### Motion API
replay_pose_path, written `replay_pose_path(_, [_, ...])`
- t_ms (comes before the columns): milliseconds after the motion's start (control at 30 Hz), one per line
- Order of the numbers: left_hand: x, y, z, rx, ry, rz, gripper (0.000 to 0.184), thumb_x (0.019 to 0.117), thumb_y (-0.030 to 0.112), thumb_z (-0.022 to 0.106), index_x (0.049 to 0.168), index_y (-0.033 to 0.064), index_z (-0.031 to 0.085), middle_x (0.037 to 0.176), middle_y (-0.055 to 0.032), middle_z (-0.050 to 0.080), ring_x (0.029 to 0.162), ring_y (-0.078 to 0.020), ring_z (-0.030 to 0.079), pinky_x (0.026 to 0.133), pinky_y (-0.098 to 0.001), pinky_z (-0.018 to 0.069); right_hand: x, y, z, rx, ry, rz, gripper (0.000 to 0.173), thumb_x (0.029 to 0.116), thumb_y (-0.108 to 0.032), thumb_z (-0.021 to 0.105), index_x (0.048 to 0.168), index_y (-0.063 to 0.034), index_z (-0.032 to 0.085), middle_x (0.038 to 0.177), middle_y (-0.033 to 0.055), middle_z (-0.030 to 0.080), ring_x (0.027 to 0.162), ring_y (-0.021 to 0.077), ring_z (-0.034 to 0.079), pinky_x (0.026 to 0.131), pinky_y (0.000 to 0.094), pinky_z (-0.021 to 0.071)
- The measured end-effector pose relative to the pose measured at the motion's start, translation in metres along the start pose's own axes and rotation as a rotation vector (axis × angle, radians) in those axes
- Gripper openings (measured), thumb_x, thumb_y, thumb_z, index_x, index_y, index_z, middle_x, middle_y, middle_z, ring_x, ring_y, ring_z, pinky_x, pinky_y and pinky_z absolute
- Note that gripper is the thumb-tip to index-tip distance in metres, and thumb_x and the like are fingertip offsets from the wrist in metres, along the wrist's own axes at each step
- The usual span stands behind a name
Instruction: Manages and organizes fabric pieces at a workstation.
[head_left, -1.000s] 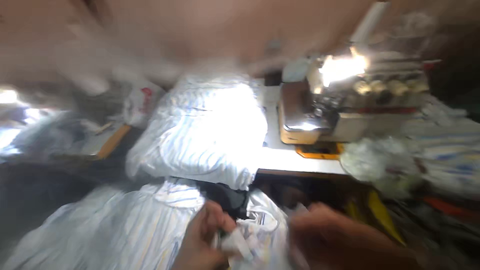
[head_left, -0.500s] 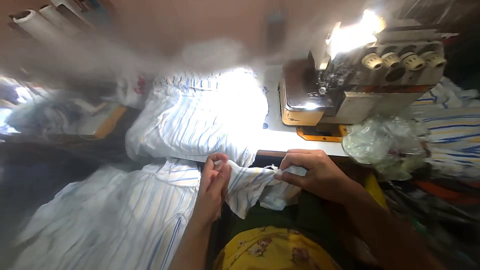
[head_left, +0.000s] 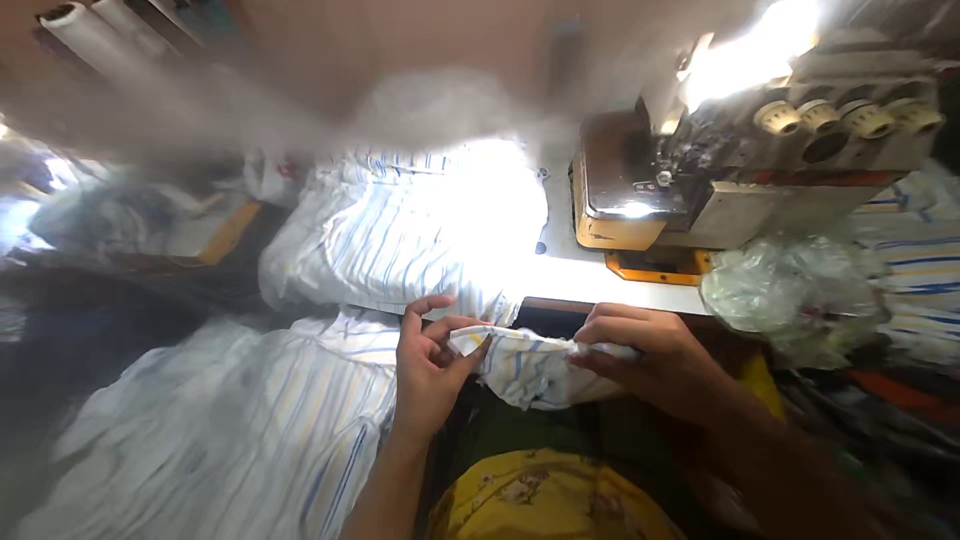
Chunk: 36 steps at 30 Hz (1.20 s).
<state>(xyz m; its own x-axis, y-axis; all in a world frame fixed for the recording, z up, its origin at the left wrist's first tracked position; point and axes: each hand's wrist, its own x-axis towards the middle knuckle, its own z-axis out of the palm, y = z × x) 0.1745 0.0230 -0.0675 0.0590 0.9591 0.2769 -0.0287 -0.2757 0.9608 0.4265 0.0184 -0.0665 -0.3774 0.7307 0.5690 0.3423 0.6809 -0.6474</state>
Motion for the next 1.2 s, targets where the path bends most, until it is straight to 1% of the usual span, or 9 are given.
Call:
replay_pose_path(267, [0.001,-0.004,0.001,-0.054,0.076,-0.192,0.045,0.084,-0.008,0.069,0.118,0.0058,0.043,0.083,0.0084,0.073,0.07,-0.0007,0.07,0.064,-0.0181,0.0579,0.002,0.015,0.007,-0.169,0.004,0.09,0.022,0.0933,-0.024,0.065,0.093,-0.0061,0.076,0.079,0.0043,0.066,0.071,0.0052,0.059,0.066,0.017,0.0478])
replay_pose_path(367, [-0.01,-0.01,-0.007,-0.193,-0.162,-0.03,0.044,0.0891,-0.001,0.068,0.123,0.012,0.044,0.102,0.0099,0.074,0.09,-0.0023,0.072,0.077,-0.0203,0.0589,-0.005,0.013,0.004,0.275,-0.126,0.03,0.024,0.1026,-0.026,0.06,0.096,-0.0028,0.066,0.082,0.0003,0.064,0.075,-0.0044,0.057,0.069,0.0097,0.0475])
replay_pose_path(467, [-0.024,-0.021,0.002,-0.355,-0.186,-0.287,0.03,0.0958,-0.006,0.053,0.122,0.0078,0.045,0.101,0.0054,0.072,0.092,-0.0052,0.071,0.083,-0.0246,0.0586,-0.01,0.016,0.009,0.556,-0.225,0.126,0.023,0.1055,-0.032,0.056,0.101,-0.0115,0.065,0.083,-0.011,0.064,0.076,-0.0111,0.059,0.07,0.0082,0.05])
replay_pose_path(567, [-0.035,-0.034,0.017,-0.71,-0.206,-0.815,0.041,0.1116,0.034,0.027,0.111,0.0143,0.063,0.095,0.0009,0.073,0.087,-0.008,0.071,0.079,-0.0262,0.0597,-0.007,0.023,0.019,0.426,-0.189,0.204,0.022,0.1028,-0.031,0.057,0.095,-0.0124,0.065,0.076,-0.013,0.061,0.068,-0.0114,0.054,0.062,0.0081,0.046])
replay_pose_path(667, [-0.055,-0.053,0.015,-0.977,-0.539,-0.702,0.059,0.092,0.069,0.055,0.118,0.0185,0.072,0.109,0.0023,0.075,0.099,-0.0059,0.07,0.086,-0.0244,0.0569,-0.002,0.019,0.017,0.489,-0.322,0.087,0.026,0.1054,-0.029,0.055,0.097,-0.0065,0.063,0.078,-0.0069,0.061,0.07,-0.0113,0.055,0.064,0.006,0.0463])
replay_pose_path(800, [-0.038,-0.053,-0.006,-0.63,-0.743,-0.432,0.037,0.0832,0.05,0.078,0.104,0.0215,0.067,0.093,0.019,0.065,0.083,0.0093,0.06,0.074,-0.0109,0.0487,0.002,0.012,0.016,0.436,-0.409,0.009,0.028,0.1046,-0.028,0.056,0.096,-0.003,0.062,0.074,-0.0025,0.057,0.066,-0.0099,0.049,0.061,0.0048,0.0411])
replay_pose_path(967, [-0.012,-0.026,-0.036,-0.103,-0.749,-0.296,0.024,0.0821,0.006,0.077,0.1,0.0011,0.062,0.088,0.0065,0.064,0.08,0.0045,0.061,0.073,-0.0142,0.0504,0.003,0.0,0.016,0.218,-0.353,0.018,0.023,0.0945,-0.023,0.064,0.087,-0.0016,0.068,0.073,0.0026,0.064,0.066,-0.0056,0.054,0.062,0.0072,0.0436])
replay_pose_path(1100, [-0.008,-0.024,-0.049,-0.073,-0.756,-0.196,0.02,0.0807,0.003,0.078,0.095,-0.0013,0.064,0.08,0.0058,0.064,0.073,0.0052,0.06,0.067,-0.0125,0.0489,0.003,-0.009,0.013,0.308,-0.429,-0.006,0.024,0.0981,-0.023,0.064,0.089,-0.0007,0.066,0.072,0.0038,0.061,0.063,-0.0038,0.052,0.058,0.0083,0.0426])
replay_pose_path(1200, [-0.01,-0.035,-0.05,-0.242,-0.734,-0.146,0.015,0.0892,0.015,0.074,0.095,0.0081,0.062,0.095,0.0085,0.064,0.087,0.0047,0.06,0.073,-0.013,0.049,0.003,-0.007,0.018,0.268,-0.302,0.064,0.022,0.096,-0.021,0.064,0.088,-0.0002,0.066,0.073,0.001,0.062,0.066,-0.0093,0.051,0.062,0.005,0.0417])
